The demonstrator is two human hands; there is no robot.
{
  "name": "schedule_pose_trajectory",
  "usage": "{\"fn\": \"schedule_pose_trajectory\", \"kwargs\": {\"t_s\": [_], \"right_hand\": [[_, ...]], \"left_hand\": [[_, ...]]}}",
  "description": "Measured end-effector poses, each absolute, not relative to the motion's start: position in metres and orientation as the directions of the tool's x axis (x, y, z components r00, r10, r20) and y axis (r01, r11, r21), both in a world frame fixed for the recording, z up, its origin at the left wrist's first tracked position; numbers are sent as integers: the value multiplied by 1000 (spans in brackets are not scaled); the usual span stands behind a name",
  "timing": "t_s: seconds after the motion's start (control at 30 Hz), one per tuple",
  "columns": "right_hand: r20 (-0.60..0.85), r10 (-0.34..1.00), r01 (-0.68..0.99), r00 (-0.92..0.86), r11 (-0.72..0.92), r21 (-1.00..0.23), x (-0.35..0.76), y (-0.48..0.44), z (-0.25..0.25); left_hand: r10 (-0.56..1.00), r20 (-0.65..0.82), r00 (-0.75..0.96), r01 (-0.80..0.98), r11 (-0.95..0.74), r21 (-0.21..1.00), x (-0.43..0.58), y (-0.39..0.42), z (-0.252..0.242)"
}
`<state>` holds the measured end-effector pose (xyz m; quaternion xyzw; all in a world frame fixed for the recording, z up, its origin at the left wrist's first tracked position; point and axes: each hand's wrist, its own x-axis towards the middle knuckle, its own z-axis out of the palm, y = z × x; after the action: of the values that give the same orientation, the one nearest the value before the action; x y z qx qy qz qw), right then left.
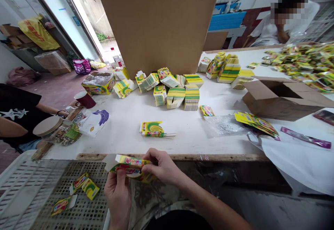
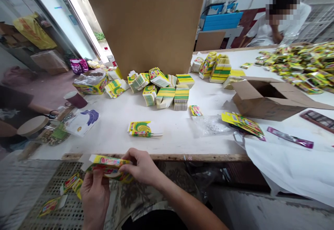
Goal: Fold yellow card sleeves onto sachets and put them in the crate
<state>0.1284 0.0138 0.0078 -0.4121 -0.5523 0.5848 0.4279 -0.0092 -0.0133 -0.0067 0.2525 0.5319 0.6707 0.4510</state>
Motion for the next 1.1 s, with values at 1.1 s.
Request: {"fn": "schedule_pose_trajectory", "kwargs": {"t_s": [1.1], "right_hand": [[-12,920,51,-392,8,-999,129,7,-3]], "left_hand": [[987,73,146,603,-148,784,-4,-12,-20]]}}
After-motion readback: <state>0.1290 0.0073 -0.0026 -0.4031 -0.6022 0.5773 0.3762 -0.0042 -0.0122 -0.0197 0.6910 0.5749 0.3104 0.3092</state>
